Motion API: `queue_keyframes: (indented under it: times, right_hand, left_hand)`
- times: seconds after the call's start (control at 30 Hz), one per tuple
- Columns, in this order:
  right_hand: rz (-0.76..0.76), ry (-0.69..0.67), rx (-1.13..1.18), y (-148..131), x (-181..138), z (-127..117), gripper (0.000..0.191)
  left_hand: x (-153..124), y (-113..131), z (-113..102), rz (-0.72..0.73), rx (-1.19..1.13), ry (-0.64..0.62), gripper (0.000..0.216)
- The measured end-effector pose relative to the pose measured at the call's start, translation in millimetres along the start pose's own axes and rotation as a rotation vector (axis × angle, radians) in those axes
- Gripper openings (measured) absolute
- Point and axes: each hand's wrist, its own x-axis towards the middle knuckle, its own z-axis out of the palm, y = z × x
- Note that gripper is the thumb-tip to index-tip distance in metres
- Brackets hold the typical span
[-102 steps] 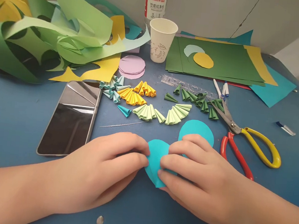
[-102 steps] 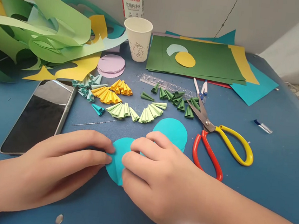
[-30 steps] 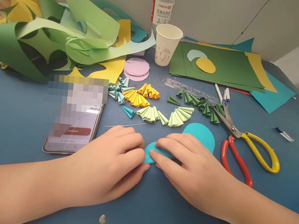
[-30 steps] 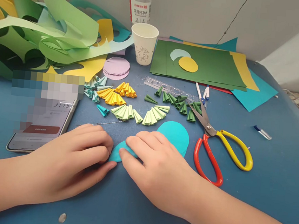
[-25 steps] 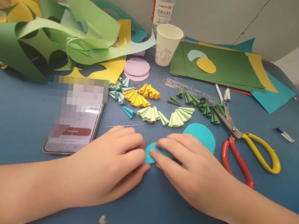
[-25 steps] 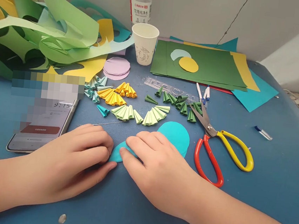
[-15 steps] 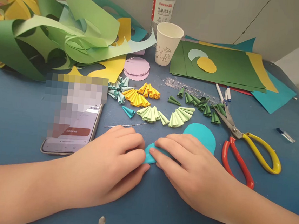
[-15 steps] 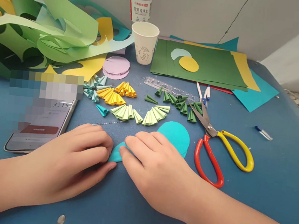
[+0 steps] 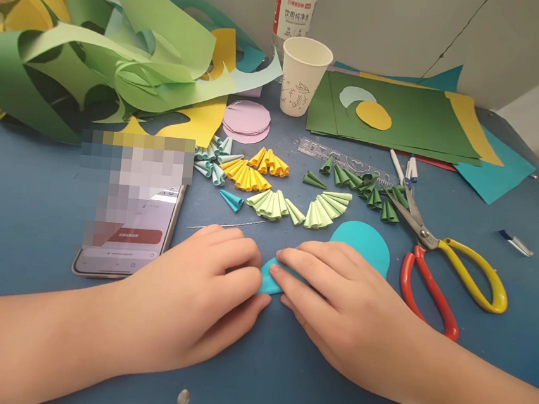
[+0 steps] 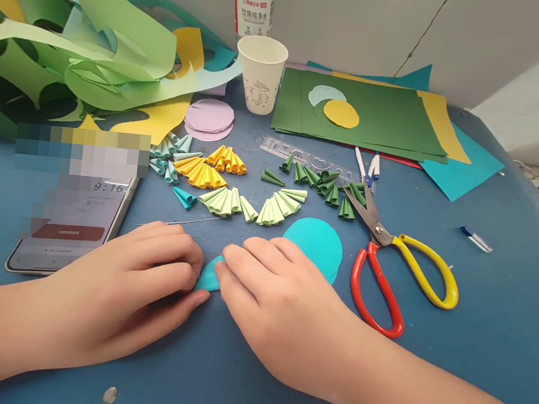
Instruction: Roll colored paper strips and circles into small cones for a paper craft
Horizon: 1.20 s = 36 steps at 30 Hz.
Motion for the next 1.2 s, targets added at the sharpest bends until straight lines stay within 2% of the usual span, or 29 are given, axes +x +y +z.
queue_keyframes:
  times: [0.2,0.5,1.2]
  right_hand:
    - [0.0,-0.001,-0.012,-1.1,0.9,-0.3,0.029]
    - [-0.005,0.004,-0.021,-0.7,1.0,0.7,0.031]
    - [-0.003,0.006,-0.019,-0.8,1.5,0.3,0.033]
  left_hand:
    - [-1.2,-0.8,2.2,-0.113,-0.04,0.072,0.013]
    - [-0.4,-2.8,4.1,-0.2,-0.038,0.06,0.011]
    - [0.3,-3.8,3.9,-0.199,-0.036,0.049,0.015]
